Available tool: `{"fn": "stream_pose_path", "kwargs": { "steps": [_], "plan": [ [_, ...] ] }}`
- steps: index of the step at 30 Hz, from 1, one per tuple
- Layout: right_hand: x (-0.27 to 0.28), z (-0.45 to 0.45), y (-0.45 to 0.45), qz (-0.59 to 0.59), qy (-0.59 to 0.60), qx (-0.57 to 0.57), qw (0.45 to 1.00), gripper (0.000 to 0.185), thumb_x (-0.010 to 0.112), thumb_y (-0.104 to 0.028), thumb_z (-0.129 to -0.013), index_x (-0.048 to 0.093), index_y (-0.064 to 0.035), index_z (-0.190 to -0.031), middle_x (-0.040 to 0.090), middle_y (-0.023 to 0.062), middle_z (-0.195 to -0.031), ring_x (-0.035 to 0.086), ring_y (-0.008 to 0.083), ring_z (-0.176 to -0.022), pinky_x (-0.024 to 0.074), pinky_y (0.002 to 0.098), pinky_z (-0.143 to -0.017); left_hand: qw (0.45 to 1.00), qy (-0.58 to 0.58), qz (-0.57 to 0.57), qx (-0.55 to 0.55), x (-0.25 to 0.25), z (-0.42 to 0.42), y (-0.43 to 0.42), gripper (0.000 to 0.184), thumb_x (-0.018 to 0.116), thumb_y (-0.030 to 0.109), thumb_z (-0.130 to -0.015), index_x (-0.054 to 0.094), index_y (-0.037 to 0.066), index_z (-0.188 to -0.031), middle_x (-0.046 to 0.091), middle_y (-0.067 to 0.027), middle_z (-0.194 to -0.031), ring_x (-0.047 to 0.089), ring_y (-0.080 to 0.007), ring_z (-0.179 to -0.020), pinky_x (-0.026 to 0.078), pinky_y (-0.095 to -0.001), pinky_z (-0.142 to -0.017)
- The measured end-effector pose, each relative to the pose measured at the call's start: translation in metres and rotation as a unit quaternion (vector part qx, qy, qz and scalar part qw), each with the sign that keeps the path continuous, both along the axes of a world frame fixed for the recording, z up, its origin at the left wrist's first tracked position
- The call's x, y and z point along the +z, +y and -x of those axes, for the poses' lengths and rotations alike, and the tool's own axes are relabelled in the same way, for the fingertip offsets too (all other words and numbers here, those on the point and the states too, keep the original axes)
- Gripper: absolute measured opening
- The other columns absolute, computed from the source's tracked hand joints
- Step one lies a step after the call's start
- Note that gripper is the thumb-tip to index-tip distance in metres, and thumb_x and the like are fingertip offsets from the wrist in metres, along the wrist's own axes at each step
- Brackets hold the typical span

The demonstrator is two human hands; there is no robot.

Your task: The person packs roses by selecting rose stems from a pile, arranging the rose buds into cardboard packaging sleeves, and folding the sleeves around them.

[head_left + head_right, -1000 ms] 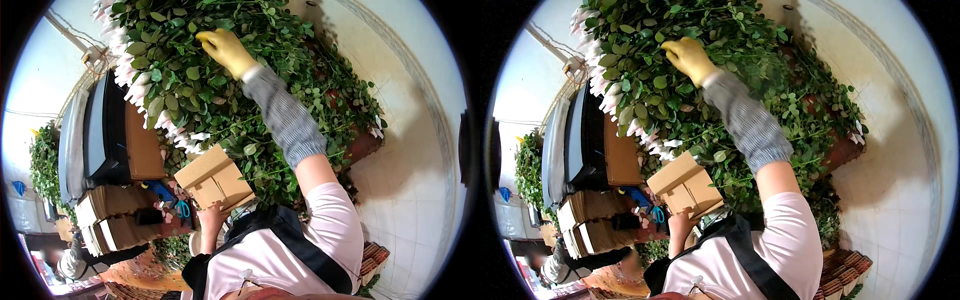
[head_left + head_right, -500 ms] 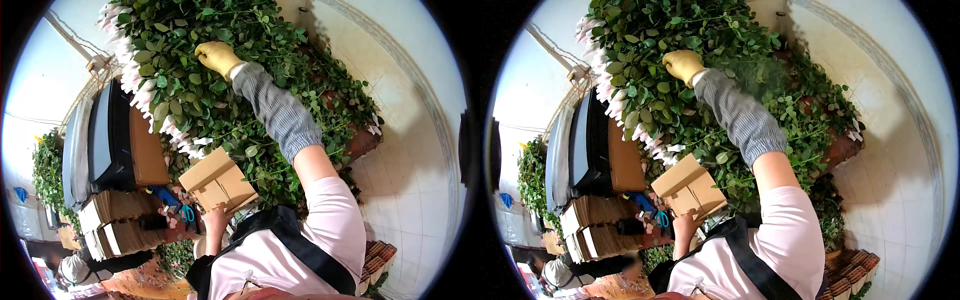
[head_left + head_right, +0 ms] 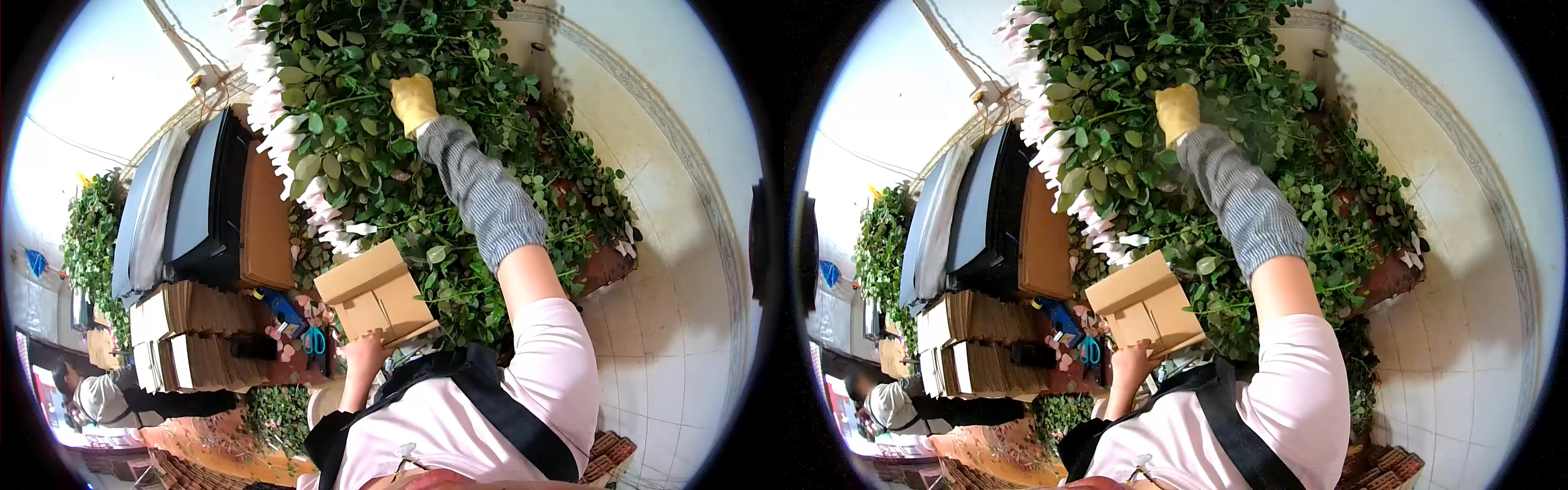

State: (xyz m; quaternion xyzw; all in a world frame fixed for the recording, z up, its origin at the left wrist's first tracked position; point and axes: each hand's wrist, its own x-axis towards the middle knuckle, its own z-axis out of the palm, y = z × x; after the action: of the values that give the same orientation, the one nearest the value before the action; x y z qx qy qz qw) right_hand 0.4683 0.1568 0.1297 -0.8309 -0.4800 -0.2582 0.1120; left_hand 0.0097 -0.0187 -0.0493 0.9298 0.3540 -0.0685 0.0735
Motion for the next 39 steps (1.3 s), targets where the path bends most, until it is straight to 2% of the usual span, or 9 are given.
{"fn": "stream_pose_path", "kwargs": {
  "steps": [8,15,19,21,23,24,25,33,39],
  "plan": [
    [-0.055,0.033,-0.100,-0.284,0.034,0.308,0.907,0.016,0.067,-0.002,-0.077,0.069,-0.0154,-0.085,0.054,0.0026,-0.064,0.056,0.0227,-0.064,0.0473,0.0411,-0.093,0.999,-0.022,-0.015,-0.033,-0.011,0.002,0.004,0.046,0.081,0.051,-0.070,0.068,0.011,-0.088,0.071,-0.0086,-0.077,0.072,-0.0277,-0.068,0.056,-0.0420,-0.056],
    [-0.031,0.119,-0.221,0.042,-0.037,0.254,0.966,0.019,0.059,-0.007,-0.092,0.066,-0.0247,-0.093,0.038,-0.0015,-0.056,0.045,0.0161,-0.056,0.0500,0.0357,-0.081,0.993,-0.068,0.057,-0.073,0.005,0.003,0.013,0.058,0.077,0.060,-0.073,0.072,0.014,-0.107,0.073,-0.0116,-0.081,0.072,-0.0313,-0.074,0.057,-0.0424,-0.065],
    [-0.108,0.163,-0.264,0.346,0.096,0.166,0.918,0.013,0.060,-0.015,-0.093,0.069,-0.0210,-0.086,0.058,-0.0021,-0.062,0.060,0.0154,-0.060,0.0488,0.0331,-0.058,0.981,-0.053,0.188,-0.007,0.010,0.008,0.046,0.055,0.055,0.054,-0.097,0.064,0.004,-0.119,0.074,-0.0161,-0.092,0.072,-0.0330,-0.085,0.056,-0.0425,-0.075],
    [-0.185,0.183,-0.263,0.533,0.161,0.101,0.825,0.015,0.060,-0.016,-0.093,0.073,-0.0220,-0.089,0.069,-0.0030,-0.072,0.066,0.0151,-0.067,0.0488,0.0334,-0.057,0.869,-0.250,0.426,0.021,-0.081,0.044,0.099,0.054,0.044,0.052,-0.104,0.063,0.005,-0.123,0.072,-0.0129,-0.101,0.069,-0.0241,-0.090,0.054,-0.0372,-0.082],
    [-0.204,0.206,-0.293,0.489,0.134,0.143,0.850,0.015,0.062,-0.016,-0.091,0.074,-0.0231,-0.087,0.072,-0.0016,-0.078,0.068,0.0173,-0.071,0.0489,0.0353,-0.057,0.686,-0.311,0.635,0.169,-0.038,0.035,0.099,0.061,0.036,0.055,-0.106,0.060,0.004,-0.129,0.068,-0.0104,-0.109,0.064,-0.0189,-0.094,0.051,-0.0327,-0.088],
    [-0.211,0.209,-0.297,0.493,0.148,0.143,0.845,0.014,0.062,-0.016,-0.091,0.074,-0.0234,-0.087,0.072,-0.0013,-0.078,0.069,0.0182,-0.073,0.0487,0.0358,-0.057,0.803,-0.189,0.541,0.165,0.003,0.035,0.100,0.069,0.030,0.059,-0.106,0.055,0.002,-0.136,0.067,-0.0122,-0.114,0.064,-0.0221,-0.100,0.050,-0.0355,-0.092],
    [-0.223,0.211,-0.298,0.500,0.164,0.143,0.838,0.014,0.063,-0.016,-0.090,0.075,-0.0236,-0.087,0.072,-0.0010,-0.079,0.070,0.0191,-0.075,0.0484,0.0362,-0.057,0.677,-0.280,0.663,0.155,-0.021,0.040,0.103,0.073,0.030,0.060,-0.105,0.052,0.000,-0.140,0.066,-0.0130,-0.121,0.062,-0.0252,-0.110,0.048,-0.0381,-0.099],
    [-0.225,0.199,-0.299,0.401,0.206,0.152,0.879,0.013,0.061,-0.012,-0.081,0.073,-0.0106,-0.085,0.072,0.0121,-0.082,0.071,0.0307,-0.082,0.0559,0.0422,-0.074,0.823,-0.233,0.515,0.057,-0.019,0.041,0.077,0.056,0.076,0.020,-0.088,0.054,0.004,-0.137,0.062,-0.0127,-0.126,0.059,-0.0238,-0.116,0.047,-0.0367,-0.102],
    [-0.222,0.197,-0.301,0.377,0.249,0.149,0.880,0.020,0.062,-0.008,-0.080,0.074,-0.0111,-0.096,0.073,0.0130,-0.089,0.070,0.0307,-0.090,0.0557,0.0406,-0.081,0.875,-0.276,0.392,0.061,-0.007,0.034,0.056,0.038,0.078,0.013,-0.083,0.066,0.006,-0.119,0.065,-0.0119,-0.107,0.063,-0.0270,-0.101,0.049,-0.0349,-0.095]
  ]
}}
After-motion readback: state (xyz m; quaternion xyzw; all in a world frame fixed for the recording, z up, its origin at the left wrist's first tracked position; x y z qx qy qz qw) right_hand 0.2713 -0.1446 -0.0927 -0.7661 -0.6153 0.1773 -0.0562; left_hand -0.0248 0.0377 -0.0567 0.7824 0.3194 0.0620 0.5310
